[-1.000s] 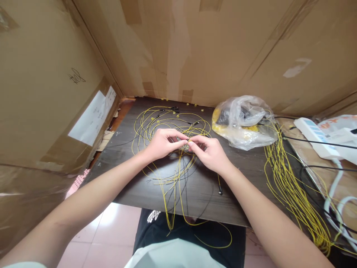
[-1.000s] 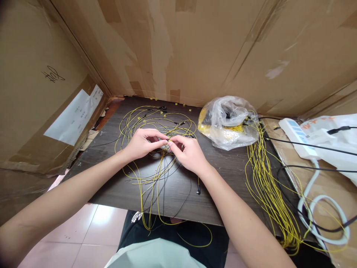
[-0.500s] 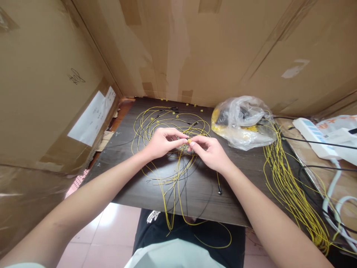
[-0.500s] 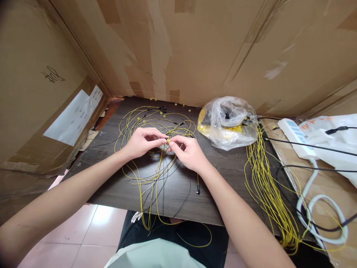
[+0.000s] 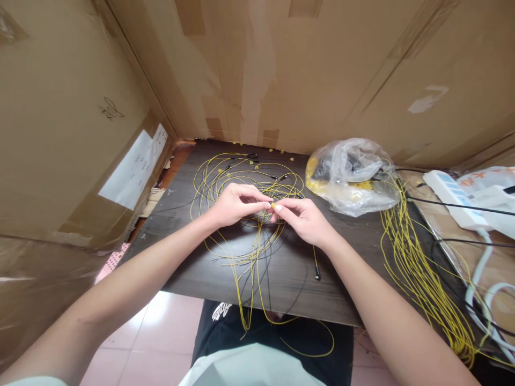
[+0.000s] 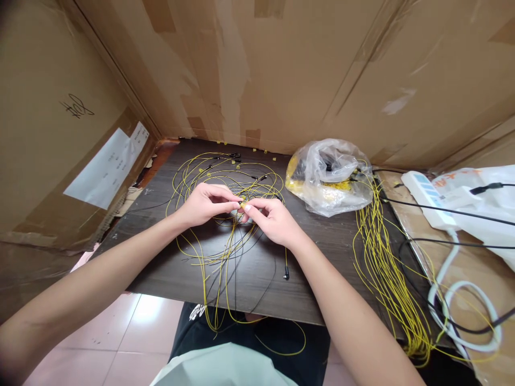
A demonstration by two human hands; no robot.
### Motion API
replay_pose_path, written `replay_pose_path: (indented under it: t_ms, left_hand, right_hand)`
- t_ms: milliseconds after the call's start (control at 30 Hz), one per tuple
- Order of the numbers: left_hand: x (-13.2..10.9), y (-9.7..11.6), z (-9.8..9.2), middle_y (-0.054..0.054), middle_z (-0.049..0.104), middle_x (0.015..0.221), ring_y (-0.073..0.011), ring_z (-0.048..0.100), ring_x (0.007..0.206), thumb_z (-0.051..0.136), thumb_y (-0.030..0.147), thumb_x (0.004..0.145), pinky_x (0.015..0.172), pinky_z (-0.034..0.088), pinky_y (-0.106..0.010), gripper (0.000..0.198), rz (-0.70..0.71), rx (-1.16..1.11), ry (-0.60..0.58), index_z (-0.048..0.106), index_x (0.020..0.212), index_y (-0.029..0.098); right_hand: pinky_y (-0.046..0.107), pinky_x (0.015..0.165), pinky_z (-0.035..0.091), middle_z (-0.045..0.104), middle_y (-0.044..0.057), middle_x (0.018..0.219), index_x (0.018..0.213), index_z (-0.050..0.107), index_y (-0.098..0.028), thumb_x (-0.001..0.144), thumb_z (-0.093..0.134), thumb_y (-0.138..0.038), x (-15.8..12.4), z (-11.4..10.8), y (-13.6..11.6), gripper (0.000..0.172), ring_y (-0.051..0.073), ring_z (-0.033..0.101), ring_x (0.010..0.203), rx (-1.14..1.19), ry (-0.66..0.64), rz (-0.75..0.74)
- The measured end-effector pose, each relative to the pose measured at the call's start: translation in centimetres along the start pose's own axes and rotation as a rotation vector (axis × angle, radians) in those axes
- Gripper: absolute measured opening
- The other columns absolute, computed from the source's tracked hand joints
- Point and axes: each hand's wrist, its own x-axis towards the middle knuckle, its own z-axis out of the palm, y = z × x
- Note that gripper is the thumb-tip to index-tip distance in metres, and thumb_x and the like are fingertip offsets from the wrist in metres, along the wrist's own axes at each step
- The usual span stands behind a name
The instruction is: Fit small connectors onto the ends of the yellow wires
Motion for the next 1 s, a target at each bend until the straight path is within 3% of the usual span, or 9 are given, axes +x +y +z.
replay_pose_path:
  t_ms: [133, 733, 867, 1000]
  left_hand:
    - [-0.1, -0.1, 0.1, -0.005, 0.076, 0.077, -0.0129, 0.066, 0.067, 0.083, 0.029, 0.077, 0.061, 0.052, -0.024, 0.014, 0.004, 0.002, 0.0, 0.083, 0.086, 0.02]
    - [-0.1, -0.7, 0.4, -0.006, 0.077, 0.077, -0.0122, 0.067, 0.065, 0.082, 0.028, 0.078, 0.059, 0.052, -0.022, 0.013, 0.037, -0.005, 0.002, 0.083, 0.086, 0.018]
    - [0.0, -0.3, 0.5, -0.006, 0.078, 0.079, -0.0123, 0.067, 0.064, 0.08, 0.03, 0.08, 0.058, 0.051, -0.022, 0.016, -0.01, 0.029, 0.038, 0.083, 0.09, 0.018]
    - [-0.1, -0.1, 0.8, -0.004, 0.076, 0.075, -0.0091, 0.06, 0.057, 0.08, 0.029, 0.08, 0.051, 0.044, -0.02, 0.014, 0.029, 0.125, 0.091, 0.083, 0.089, 0.019]
  right_hand:
    - [0.031, 0.073, 0.049, 0.072, 0.005, 0.077, 0.074, 0.073, -0.019, 0.095, 0.058, -0.049, 0.0, 0.0, 0.5, 0.041, 0.017, 0.062, 0.073, 0.051, -0.018, -0.018]
    - [0.027, 0.065, 0.045, 0.074, 0.005, 0.079, 0.078, 0.072, -0.018, 0.094, 0.059, -0.047, 0.5, -0.2, 0.9, 0.036, 0.015, 0.063, 0.073, 0.136, -0.088, -0.013]
    - [0.027, 0.064, 0.043, 0.069, 0.003, 0.076, 0.082, 0.066, -0.018, 0.096, 0.053, -0.039, 0.4, 0.2, 0.6, 0.028, 0.014, 0.058, 0.068, 0.109, 0.029, -0.039]
    - [0.028, 0.064, 0.04, 0.061, 0.001, 0.072, 0.082, 0.059, -0.019, 0.101, 0.045, -0.035, 0.0, 0.8, 0.1, 0.029, 0.014, 0.054, 0.066, -0.088, 0.147, -0.111]
